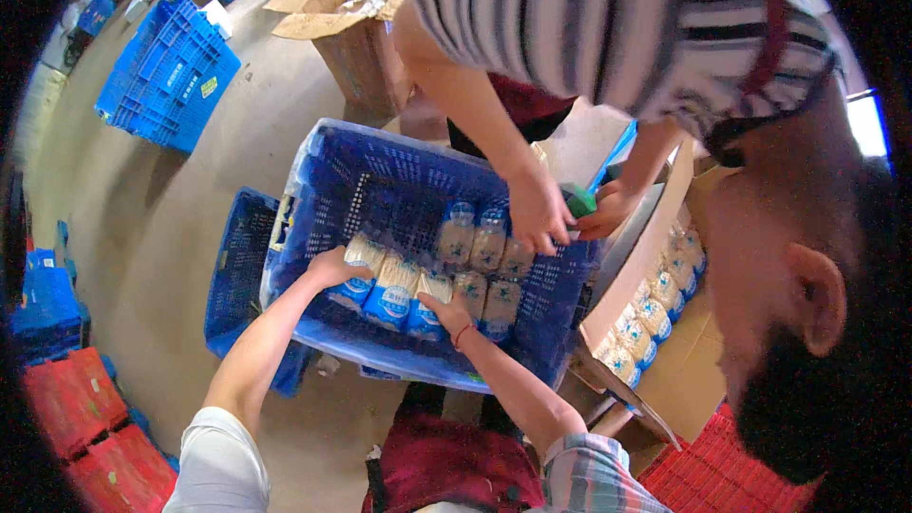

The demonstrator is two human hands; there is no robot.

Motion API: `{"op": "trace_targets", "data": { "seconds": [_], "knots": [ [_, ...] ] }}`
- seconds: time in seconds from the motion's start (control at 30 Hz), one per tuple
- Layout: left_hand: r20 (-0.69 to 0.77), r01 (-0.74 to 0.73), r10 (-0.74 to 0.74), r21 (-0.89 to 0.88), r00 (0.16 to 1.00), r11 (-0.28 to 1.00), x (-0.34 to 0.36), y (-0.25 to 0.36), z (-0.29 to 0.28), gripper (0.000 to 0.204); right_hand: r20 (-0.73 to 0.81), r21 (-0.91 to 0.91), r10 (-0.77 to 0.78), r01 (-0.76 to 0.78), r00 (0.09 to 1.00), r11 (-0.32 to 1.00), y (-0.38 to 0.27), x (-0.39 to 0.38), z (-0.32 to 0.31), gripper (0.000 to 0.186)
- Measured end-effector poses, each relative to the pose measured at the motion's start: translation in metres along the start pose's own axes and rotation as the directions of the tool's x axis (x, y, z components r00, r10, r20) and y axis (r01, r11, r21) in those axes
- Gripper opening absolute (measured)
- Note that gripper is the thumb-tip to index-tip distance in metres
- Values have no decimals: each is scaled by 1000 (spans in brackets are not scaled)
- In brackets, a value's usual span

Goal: The person opens a cardboard box and transfers vacuum-sealed food packages into blue plastic crates. They handle the packages by hand, moving them from the box to the crates and stacking them. A coworker assists with the transfer.

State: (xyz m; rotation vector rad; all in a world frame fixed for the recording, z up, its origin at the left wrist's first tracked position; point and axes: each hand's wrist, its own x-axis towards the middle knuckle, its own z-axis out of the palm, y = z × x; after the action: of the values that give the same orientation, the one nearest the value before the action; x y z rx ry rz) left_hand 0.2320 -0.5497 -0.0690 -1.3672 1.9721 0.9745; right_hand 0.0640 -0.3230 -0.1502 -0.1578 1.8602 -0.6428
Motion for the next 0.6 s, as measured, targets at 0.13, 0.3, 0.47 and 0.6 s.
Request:
{"op": "trace_targets", "data": {
  "seconds": [0.13,0.3,0.47,0.6],
  "knots": [
    [158,-93,123,-188,980,978,37,-13,25,79,131,4,112,-113,985,994,24,32,2,104],
    [194,-164,197,-174,961,971,129,-114,141,85,99,-517,-9,59,995,854,29,46,30,88],
    [227,-93,90,1,970,996,119,-67,152,106,13,-780,-206,139,978,610,36,37,9,57],
    [55,-167,177,-150,983,974,119,-87,156,98,278,-740,-329,420,903,526,11,0,-9,44]
  ]
}}
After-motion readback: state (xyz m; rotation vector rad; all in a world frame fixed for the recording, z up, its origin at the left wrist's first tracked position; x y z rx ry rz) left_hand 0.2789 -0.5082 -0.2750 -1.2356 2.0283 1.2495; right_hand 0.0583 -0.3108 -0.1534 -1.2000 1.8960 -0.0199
